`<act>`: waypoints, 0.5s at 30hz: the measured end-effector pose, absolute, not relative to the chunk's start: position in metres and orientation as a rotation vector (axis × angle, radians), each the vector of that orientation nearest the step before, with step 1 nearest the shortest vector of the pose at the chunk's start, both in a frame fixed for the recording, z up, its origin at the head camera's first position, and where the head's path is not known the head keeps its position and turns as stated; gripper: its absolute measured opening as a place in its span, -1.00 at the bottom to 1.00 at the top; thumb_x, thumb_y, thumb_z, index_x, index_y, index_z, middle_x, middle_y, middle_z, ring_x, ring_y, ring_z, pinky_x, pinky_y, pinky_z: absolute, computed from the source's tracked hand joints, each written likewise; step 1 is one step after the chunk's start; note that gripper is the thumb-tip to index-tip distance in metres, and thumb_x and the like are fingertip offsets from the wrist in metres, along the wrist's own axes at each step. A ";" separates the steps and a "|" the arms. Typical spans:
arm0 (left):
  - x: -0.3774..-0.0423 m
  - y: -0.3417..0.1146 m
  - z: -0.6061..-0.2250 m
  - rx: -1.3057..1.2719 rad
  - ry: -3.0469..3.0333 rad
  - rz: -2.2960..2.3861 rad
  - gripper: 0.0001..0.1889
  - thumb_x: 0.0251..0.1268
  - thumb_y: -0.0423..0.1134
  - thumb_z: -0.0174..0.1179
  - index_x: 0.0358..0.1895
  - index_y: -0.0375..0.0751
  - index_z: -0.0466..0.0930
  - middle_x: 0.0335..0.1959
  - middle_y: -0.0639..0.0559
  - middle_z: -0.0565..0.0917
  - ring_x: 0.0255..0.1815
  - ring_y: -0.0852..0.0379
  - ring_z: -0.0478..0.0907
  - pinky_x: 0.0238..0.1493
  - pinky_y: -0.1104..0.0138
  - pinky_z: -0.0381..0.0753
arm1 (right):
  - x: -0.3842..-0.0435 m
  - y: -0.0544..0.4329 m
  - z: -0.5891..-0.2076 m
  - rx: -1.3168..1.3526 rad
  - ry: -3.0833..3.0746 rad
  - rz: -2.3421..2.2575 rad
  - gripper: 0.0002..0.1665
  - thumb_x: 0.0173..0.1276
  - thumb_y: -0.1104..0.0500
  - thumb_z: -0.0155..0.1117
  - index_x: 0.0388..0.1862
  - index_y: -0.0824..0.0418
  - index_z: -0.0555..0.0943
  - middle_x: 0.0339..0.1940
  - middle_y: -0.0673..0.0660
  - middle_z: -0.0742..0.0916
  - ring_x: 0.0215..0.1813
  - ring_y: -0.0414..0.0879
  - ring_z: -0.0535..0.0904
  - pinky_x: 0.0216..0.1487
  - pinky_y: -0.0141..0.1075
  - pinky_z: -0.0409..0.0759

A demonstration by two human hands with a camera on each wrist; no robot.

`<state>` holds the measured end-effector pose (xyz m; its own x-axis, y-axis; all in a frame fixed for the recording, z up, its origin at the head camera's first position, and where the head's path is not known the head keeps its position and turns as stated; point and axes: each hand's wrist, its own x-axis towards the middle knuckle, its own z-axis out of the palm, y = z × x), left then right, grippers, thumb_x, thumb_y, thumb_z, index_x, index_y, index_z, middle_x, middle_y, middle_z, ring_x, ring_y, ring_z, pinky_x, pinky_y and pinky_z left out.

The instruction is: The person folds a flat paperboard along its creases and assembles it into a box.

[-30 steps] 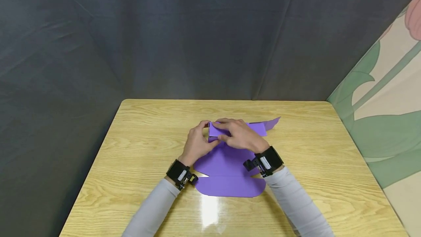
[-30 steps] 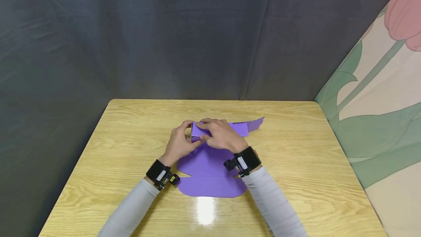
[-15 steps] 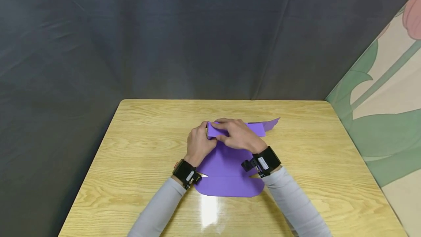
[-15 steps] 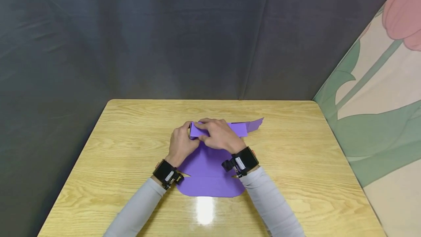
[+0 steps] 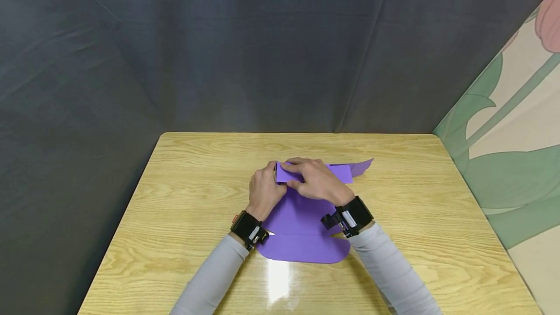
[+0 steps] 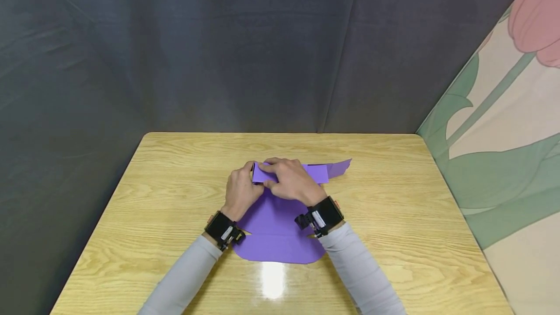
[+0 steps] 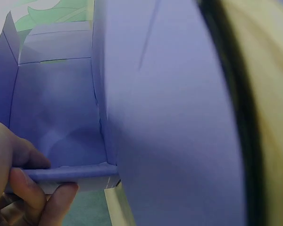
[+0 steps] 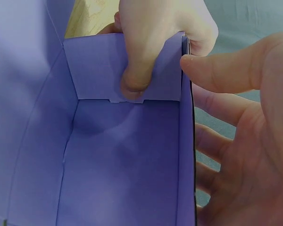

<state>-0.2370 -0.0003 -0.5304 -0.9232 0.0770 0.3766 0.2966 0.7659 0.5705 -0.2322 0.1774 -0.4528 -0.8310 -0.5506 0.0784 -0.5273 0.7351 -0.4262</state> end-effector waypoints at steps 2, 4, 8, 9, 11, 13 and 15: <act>-0.237 0.000 -0.530 -0.282 -2.634 -0.919 -0.57 0.03 -0.23 0.58 0.00 -0.27 0.73 -0.33 -0.15 0.84 -0.42 -0.13 0.79 -0.48 0.06 0.72 | -0.232 0.177 -0.454 -0.888 2.876 -0.688 -0.37 0.50 0.09 0.37 0.51 0.14 0.56 0.49 0.29 0.62 0.49 0.25 0.56 0.51 0.25 0.45; -0.237 0.001 -0.529 -0.280 -2.638 -0.915 -0.57 0.03 -0.23 0.57 0.00 -0.27 0.73 -0.33 -0.16 0.84 -0.42 -0.15 0.79 -0.48 0.05 0.72 | -0.233 0.178 -0.454 -0.886 2.875 -0.697 -0.37 0.50 0.09 0.37 0.51 0.13 0.56 0.49 0.29 0.62 0.49 0.24 0.56 0.51 0.24 0.45; -0.237 0.002 -0.529 -0.271 -2.649 -0.913 -0.59 0.05 -0.22 0.56 -0.02 -0.27 0.72 -0.34 -0.16 0.83 -0.43 -0.16 0.78 -0.50 0.05 0.71 | -0.233 0.178 -0.456 -0.906 2.891 -0.698 -0.37 0.48 0.10 0.38 0.51 0.15 0.57 0.47 0.30 0.64 0.47 0.24 0.58 0.49 0.23 0.47; -0.237 0.002 -0.529 -0.267 -2.651 -0.911 -0.59 0.05 -0.22 0.55 -0.02 -0.27 0.72 -0.35 -0.17 0.83 -0.44 -0.16 0.78 -0.50 0.05 0.70 | -0.233 0.178 -0.456 -0.905 2.889 -0.702 -0.37 0.48 0.10 0.38 0.51 0.14 0.57 0.47 0.30 0.64 0.47 0.24 0.58 0.49 0.23 0.47; -0.237 0.002 -0.529 -0.261 -2.651 -0.907 -0.60 0.04 -0.22 0.55 -0.04 -0.26 0.71 -0.36 -0.16 0.82 -0.45 -0.16 0.77 -0.51 0.05 0.69 | -0.233 0.178 -0.457 -0.910 2.893 -0.704 -0.37 0.48 0.10 0.37 0.51 0.15 0.57 0.47 0.30 0.64 0.47 0.24 0.59 0.49 0.22 0.48; -0.238 0.003 -0.529 -0.257 -2.649 -0.902 -0.61 0.03 -0.23 0.55 -0.04 -0.25 0.71 -0.36 -0.16 0.82 -0.44 -0.17 0.77 -0.51 0.05 0.69 | -0.233 0.178 -0.457 -0.917 2.894 -0.709 -0.37 0.48 0.11 0.37 0.50 0.16 0.58 0.46 0.30 0.64 0.45 0.24 0.60 0.48 0.21 0.49; -0.239 0.003 -0.530 -0.255 -2.648 -0.893 -0.61 0.03 -0.24 0.55 -0.05 -0.25 0.70 -0.35 -0.16 0.82 -0.44 -0.18 0.78 -0.51 0.04 0.69 | -0.234 0.178 -0.458 -0.912 2.890 -0.716 -0.37 0.48 0.11 0.38 0.50 0.15 0.58 0.46 0.30 0.64 0.45 0.23 0.60 0.48 0.20 0.50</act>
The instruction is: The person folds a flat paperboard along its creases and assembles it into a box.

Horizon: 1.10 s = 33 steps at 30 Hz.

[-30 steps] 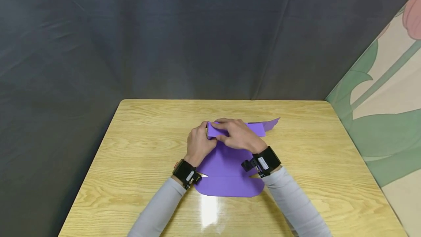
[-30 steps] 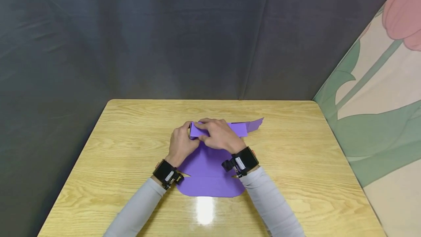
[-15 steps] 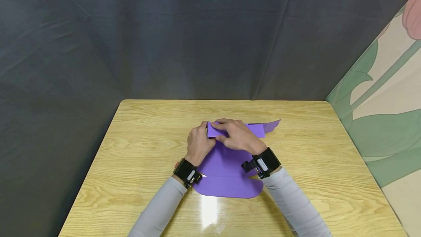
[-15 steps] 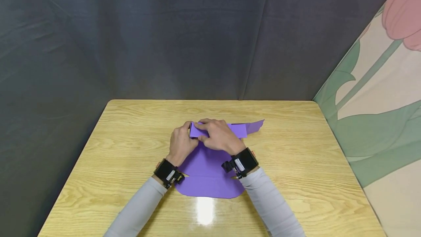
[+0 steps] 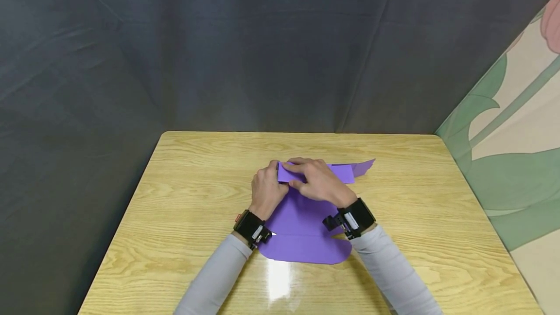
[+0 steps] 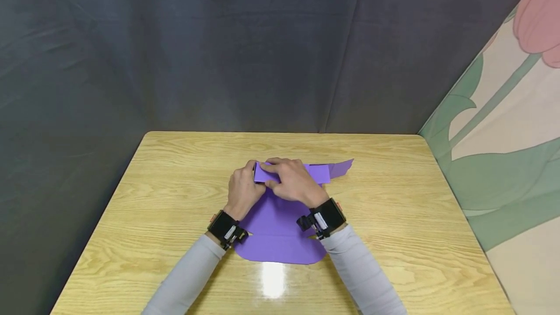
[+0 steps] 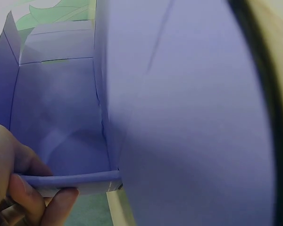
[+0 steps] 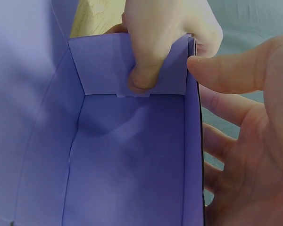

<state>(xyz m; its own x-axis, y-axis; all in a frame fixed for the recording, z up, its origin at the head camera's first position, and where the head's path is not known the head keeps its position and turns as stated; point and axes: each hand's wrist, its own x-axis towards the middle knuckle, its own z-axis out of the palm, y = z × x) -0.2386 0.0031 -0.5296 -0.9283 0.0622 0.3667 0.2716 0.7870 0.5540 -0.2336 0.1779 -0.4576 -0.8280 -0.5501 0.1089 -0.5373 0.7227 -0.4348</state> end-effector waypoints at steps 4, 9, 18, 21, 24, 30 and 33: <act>-0.240 0.005 -0.531 -0.255 -2.634 -0.876 -0.63 0.02 -0.25 0.56 -0.10 -0.24 0.68 -0.33 -0.16 0.82 -0.43 -0.19 0.78 -0.51 0.03 0.70 | -0.234 0.178 -0.458 -0.922 2.898 -0.714 -0.37 0.48 0.11 0.37 0.50 0.15 0.58 0.46 0.30 0.65 0.44 0.22 0.61 0.47 0.20 0.51; -0.241 0.007 -0.531 -0.260 -2.615 -0.866 -0.64 -0.02 -0.30 0.58 -0.17 -0.23 0.63 -0.35 -0.15 0.81 -0.44 -0.19 0.77 -0.51 0.02 0.68 | -0.234 0.179 -0.459 -0.928 2.910 -0.707 -0.38 0.48 0.10 0.37 0.49 0.14 0.59 0.45 0.30 0.65 0.44 0.22 0.61 0.47 0.20 0.51; -0.241 0.004 -0.534 -0.250 -2.637 -0.863 -0.58 -0.05 -0.27 0.59 -0.13 -0.20 0.60 -0.29 -0.13 0.80 -0.41 -0.18 0.77 -0.52 0.02 0.68 | -0.232 0.178 -0.460 -0.953 2.909 -0.732 -0.38 0.47 0.12 0.38 0.49 0.17 0.59 0.45 0.32 0.65 0.43 0.24 0.62 0.48 0.19 0.51; -0.240 0.002 -0.533 -0.262 -2.671 -0.870 -0.59 -0.01 -0.28 0.57 -0.10 -0.19 0.58 -0.28 -0.12 0.80 -0.41 -0.16 0.76 -0.54 0.06 0.66 | -0.231 0.179 -0.462 -0.970 2.908 -0.758 -0.38 0.48 0.11 0.39 0.48 0.19 0.60 0.44 0.32 0.65 0.43 0.23 0.62 0.48 0.15 0.53; -0.238 0.000 -0.534 -0.270 -2.702 -0.873 -0.60 0.04 -0.29 0.53 -0.06 -0.17 0.57 -0.25 -0.10 0.79 -0.41 -0.16 0.76 -0.56 0.07 0.63 | -0.229 0.182 -0.464 -0.976 2.917 -0.784 -0.39 0.49 0.07 0.41 0.45 0.23 0.62 0.44 0.31 0.65 0.44 0.22 0.62 0.47 0.11 0.56; -0.236 -0.001 -0.532 -0.293 -2.710 -0.851 -0.56 0.03 -0.38 0.46 0.03 -0.16 0.59 -0.21 -0.09 0.79 -0.42 -0.18 0.75 -0.57 0.06 0.60 | -0.217 0.196 -0.466 -0.938 3.039 -0.825 -0.36 0.41 -0.01 0.53 0.34 0.31 0.68 0.37 0.28 0.68 0.39 0.18 0.64 0.40 0.05 0.62; -0.235 -0.003 -0.530 -0.302 -2.701 -0.839 -0.52 -0.01 -0.40 0.47 0.07 -0.17 0.61 -0.19 -0.08 0.79 -0.37 -0.14 0.75 -0.56 0.08 0.60 | -0.208 0.206 -0.468 -0.937 3.169 -0.826 -0.37 0.30 -0.01 0.64 0.23 0.31 0.73 0.25 0.23 0.72 0.30 0.15 0.66 0.32 0.02 0.67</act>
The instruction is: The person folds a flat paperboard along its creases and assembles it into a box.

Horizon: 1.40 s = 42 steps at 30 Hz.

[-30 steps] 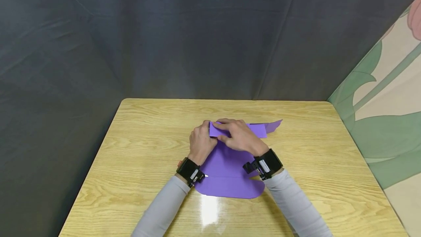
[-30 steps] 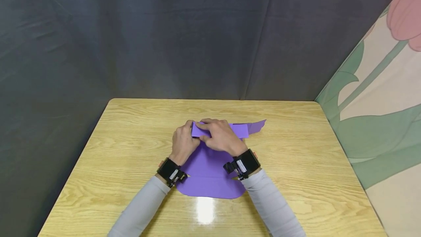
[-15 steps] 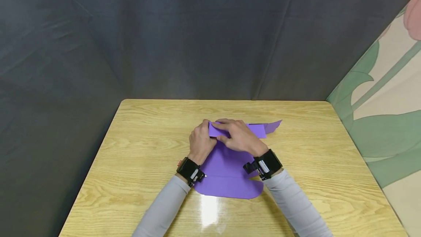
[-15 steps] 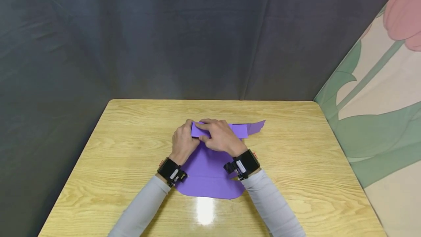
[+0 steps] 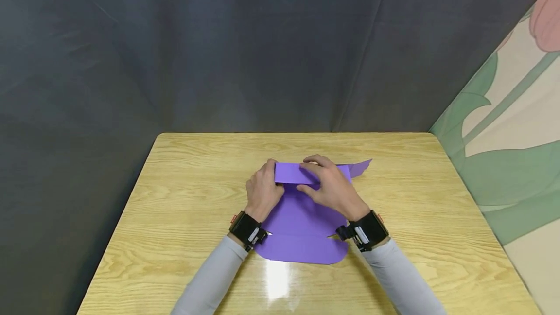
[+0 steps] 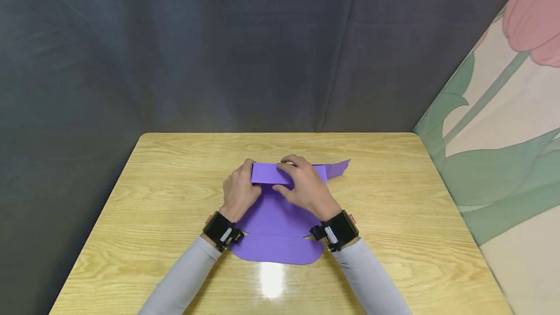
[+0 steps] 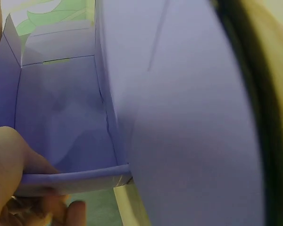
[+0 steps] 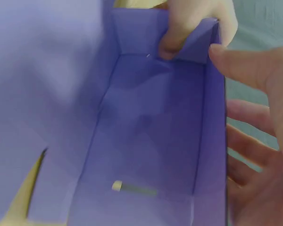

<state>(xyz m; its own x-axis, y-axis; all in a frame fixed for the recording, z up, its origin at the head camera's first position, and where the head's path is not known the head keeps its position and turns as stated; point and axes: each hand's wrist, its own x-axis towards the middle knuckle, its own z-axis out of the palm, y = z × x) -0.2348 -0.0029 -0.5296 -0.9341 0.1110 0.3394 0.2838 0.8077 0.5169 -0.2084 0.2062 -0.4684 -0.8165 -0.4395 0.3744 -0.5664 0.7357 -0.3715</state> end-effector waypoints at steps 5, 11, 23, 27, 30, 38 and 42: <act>-0.232 -0.006 -0.525 -0.351 -2.672 -0.845 -0.35 -0.01 -0.38 0.49 0.27 -0.19 0.59 0.11 -0.11 0.76 -0.09 -0.15 0.73 -0.32 0.05 0.72 | -0.192 0.227 -0.478 0.689 -2.503 0.599 -0.42 0.14 0.02 0.75 0.05 0.30 0.78 0.10 0.21 0.74 0.18 0.17 0.63 0.24 0.06 0.62; -0.228 -0.005 -0.513 -0.554 -2.609 -0.798 -0.28 0.04 -0.28 0.51 0.38 -0.14 0.54 0.34 -0.09 0.63 0.32 -0.21 0.57 0.22 -0.05 0.62 | -0.181 0.248 -0.491 0.578 -2.405 0.632 -0.47 0.10 0.14 0.75 -0.02 0.37 0.76 0.03 0.28 0.72 0.09 0.21 0.64 0.15 0.04 0.61; -0.226 0.013 -0.500 -0.968 -2.480 -0.631 -0.51 0.36 0.04 0.43 0.30 0.02 0.67 0.33 0.07 0.67 0.42 -0.10 0.53 0.51 -0.12 0.34 | -0.182 0.253 -0.508 0.524 -2.376 0.730 -0.60 0.18 0.28 0.63 -0.02 0.42 0.76 0.01 0.27 0.74 0.03 0.16 0.68 0.04 -0.06 0.64; -0.225 0.020 -0.500 -0.987 -2.518 -0.606 -0.46 0.40 0.12 0.39 0.34 0.00 0.65 0.37 0.05 0.65 0.43 -0.12 0.53 0.48 -0.10 0.39 | -0.180 0.251 -0.514 0.518 -2.367 0.747 -0.61 0.17 0.34 0.57 0.01 0.41 0.76 -0.02 0.28 0.74 -0.05 0.15 0.70 -0.10 -0.05 0.66; -0.224 0.024 -0.499 -0.972 -2.571 -0.617 -0.43 0.43 0.20 0.34 0.37 0.01 0.62 0.39 0.06 0.64 0.44 -0.10 0.53 0.46 -0.08 0.41 | -0.179 0.249 -0.518 0.514 -2.358 0.764 -0.60 0.17 0.37 0.56 0.02 0.40 0.76 -0.03 0.28 0.75 -0.07 0.15 0.72 -0.11 -0.01 0.70; -0.225 0.036 -0.497 -0.847 -2.670 -0.567 -0.31 0.35 0.45 0.23 0.34 0.09 0.61 0.31 0.11 0.67 0.35 -0.04 0.57 0.43 -0.02 0.42 | -0.180 0.246 -0.523 0.477 -2.330 1.066 -0.57 0.17 0.56 0.47 0.06 0.46 0.72 0.00 0.29 0.74 0.02 0.20 0.78 0.03 -0.11 0.82; -0.225 0.040 -0.497 -0.787 -2.671 -0.566 -0.31 0.28 0.48 0.27 0.28 0.12 0.64 0.25 0.12 0.71 0.29 -0.03 0.60 0.38 0.00 0.44 | -0.179 0.245 -0.525 0.459 -2.309 1.262 -0.47 0.11 0.66 0.42 0.09 0.43 0.70 0.04 0.29 0.73 0.11 0.24 0.75 0.06 -0.12 0.81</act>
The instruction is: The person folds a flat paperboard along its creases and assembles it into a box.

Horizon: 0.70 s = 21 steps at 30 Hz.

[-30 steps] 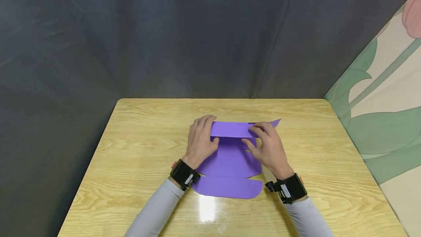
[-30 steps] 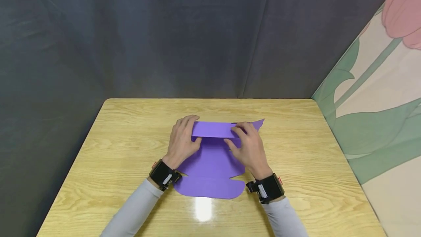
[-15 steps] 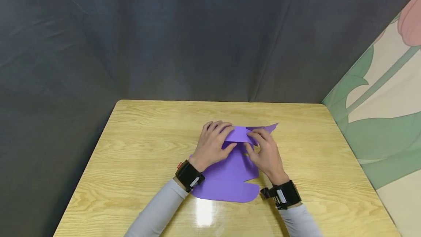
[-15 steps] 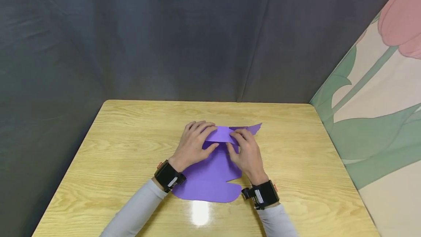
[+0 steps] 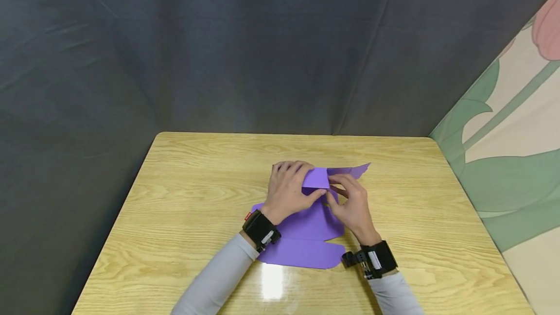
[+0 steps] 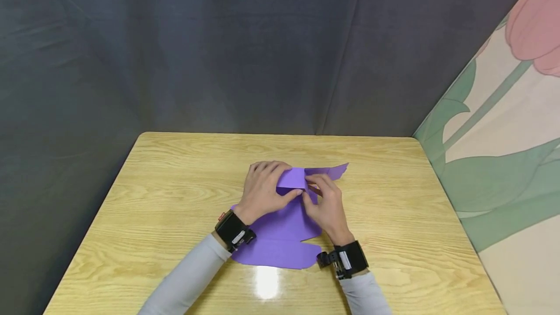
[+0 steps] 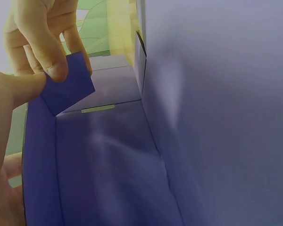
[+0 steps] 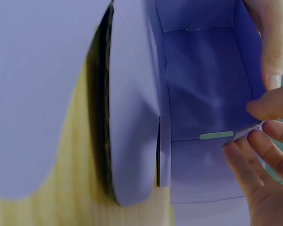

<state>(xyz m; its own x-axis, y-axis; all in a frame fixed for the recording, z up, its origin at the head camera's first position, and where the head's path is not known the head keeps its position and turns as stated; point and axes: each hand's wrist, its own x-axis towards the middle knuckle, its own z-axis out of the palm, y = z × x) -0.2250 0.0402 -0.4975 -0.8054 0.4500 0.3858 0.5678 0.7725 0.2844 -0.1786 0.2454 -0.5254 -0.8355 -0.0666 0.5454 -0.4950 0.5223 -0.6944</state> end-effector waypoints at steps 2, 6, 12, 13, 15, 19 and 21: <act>-0.225 0.042 -0.498 -0.755 -2.664 -0.570 -0.31 0.25 0.50 0.30 0.25 0.13 0.65 0.22 0.13 0.72 0.26 -0.03 0.62 0.37 0.00 0.44 | -0.178 0.246 -0.526 0.440 -2.318 1.322 -0.43 0.09 0.68 0.42 0.11 0.40 0.70 0.05 0.27 0.73 0.14 0.22 0.73 0.07 -0.16 0.80; -0.224 0.045 -0.498 -0.712 -2.658 -0.549 -0.30 0.19 0.54 0.31 0.20 0.14 0.66 0.18 0.15 0.73 0.25 -0.06 0.62 0.37 -0.01 0.44 | -0.178 0.245 -0.526 0.418 -2.345 1.399 -0.40 0.06 0.69 0.41 0.12 0.40 0.68 0.08 0.27 0.72 0.18 0.20 0.70 0.10 -0.30 0.76; -0.223 0.048 -0.499 -0.705 -2.685 -0.520 -0.25 0.14 0.59 0.28 0.19 0.14 0.65 0.21 0.14 0.74 0.31 -0.08 0.60 0.39 -0.03 0.43 | -0.176 0.245 -0.528 0.415 -2.340 1.504 -0.37 0.06 0.73 0.34 0.15 0.45 0.61 0.09 0.34 0.68 0.21 0.29 0.67 0.13 -0.39 0.72; -0.223 0.049 -0.499 -0.706 -2.689 -0.521 -0.26 0.15 0.59 0.27 0.20 0.15 0.65 0.21 0.14 0.73 0.31 -0.08 0.60 0.39 -0.03 0.42 | -0.176 0.245 -0.529 0.415 -2.334 1.525 -0.36 0.06 0.74 0.33 0.16 0.45 0.60 0.10 0.35 0.67 0.22 0.30 0.66 0.14 -0.40 0.71; -0.223 0.049 -0.499 -0.702 -2.694 -0.519 -0.26 0.16 0.59 0.27 0.20 0.15 0.65 0.22 0.15 0.73 0.31 -0.08 0.60 0.40 -0.03 0.42 | -0.176 0.245 -0.530 0.423 -2.324 1.549 -0.35 0.07 0.75 0.32 0.17 0.46 0.58 0.10 0.37 0.66 0.22 0.33 0.65 0.14 -0.40 0.71; -0.223 0.049 -0.500 -0.695 -2.681 -0.525 -0.31 0.17 0.54 0.30 0.18 0.15 0.66 0.19 0.16 0.73 0.27 -0.07 0.61 0.39 -0.03 0.42 | -0.176 0.244 -0.531 0.428 -2.313 1.586 -0.36 0.08 0.77 0.32 0.17 0.48 0.58 0.11 0.39 0.65 0.22 0.33 0.64 0.16 -0.39 0.71; -0.223 0.049 -0.500 -0.697 -2.664 -0.528 -0.32 0.17 0.52 0.32 0.17 0.15 0.66 0.17 0.16 0.73 0.25 -0.07 0.62 0.39 -0.03 0.43 | -0.176 0.244 -0.531 0.417 -2.314 1.591 -0.37 0.08 0.77 0.32 0.16 0.48 0.58 0.09 0.39 0.66 0.22 0.32 0.64 0.16 -0.38 0.71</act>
<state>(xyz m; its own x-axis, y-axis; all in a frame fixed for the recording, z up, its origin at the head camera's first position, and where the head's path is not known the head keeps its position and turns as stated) -0.2234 0.0487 -0.4999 -0.8234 0.3969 0.4056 0.5216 0.8109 0.2654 -0.1764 0.2444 -0.5309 -0.9123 -0.0665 0.4041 -0.4011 0.3440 -0.8490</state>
